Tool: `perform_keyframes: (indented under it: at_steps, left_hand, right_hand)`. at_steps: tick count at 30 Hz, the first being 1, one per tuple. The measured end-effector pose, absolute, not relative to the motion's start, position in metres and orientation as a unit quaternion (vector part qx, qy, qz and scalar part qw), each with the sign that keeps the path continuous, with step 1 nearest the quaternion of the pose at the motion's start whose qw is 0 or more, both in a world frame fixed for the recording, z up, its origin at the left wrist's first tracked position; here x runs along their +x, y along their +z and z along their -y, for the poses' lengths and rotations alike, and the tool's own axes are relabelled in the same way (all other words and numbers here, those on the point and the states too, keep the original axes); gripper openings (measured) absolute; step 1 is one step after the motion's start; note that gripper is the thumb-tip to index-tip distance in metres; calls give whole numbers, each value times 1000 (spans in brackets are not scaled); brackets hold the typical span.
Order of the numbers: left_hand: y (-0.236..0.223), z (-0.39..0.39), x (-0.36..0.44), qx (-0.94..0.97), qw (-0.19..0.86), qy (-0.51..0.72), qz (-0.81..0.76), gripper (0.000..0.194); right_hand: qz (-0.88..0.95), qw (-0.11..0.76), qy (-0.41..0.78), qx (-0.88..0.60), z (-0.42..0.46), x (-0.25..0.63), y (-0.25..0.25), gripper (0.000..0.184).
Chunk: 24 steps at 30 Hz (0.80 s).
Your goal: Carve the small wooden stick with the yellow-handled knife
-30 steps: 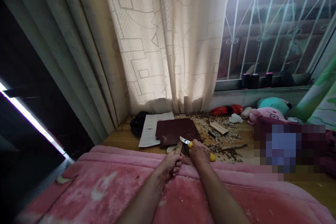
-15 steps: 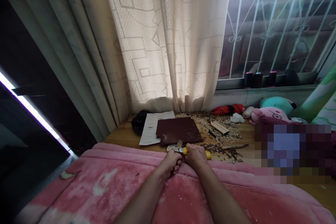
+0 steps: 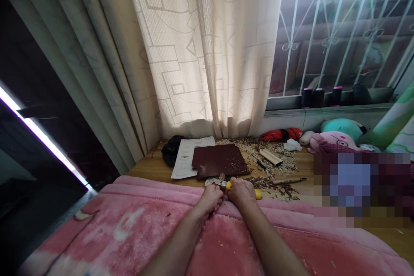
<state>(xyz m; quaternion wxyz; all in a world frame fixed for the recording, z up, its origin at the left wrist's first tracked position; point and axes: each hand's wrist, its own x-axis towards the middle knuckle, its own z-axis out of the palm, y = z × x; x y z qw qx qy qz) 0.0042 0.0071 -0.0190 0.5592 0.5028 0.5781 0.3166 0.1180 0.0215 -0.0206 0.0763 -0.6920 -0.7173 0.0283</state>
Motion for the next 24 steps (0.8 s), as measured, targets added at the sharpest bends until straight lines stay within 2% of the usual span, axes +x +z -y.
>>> perform_keyframes:
  at_steps: [8,24]
  left_hand:
    - [-18,-9,1,499,581,285,-576,7]
    - [-23,-14,5,496,543,286,-614,6]
  right_hand:
    - [731,76,31,-678,-17,116,-20,21]
    - [717,72,34,-693,-20,114,-21,22]
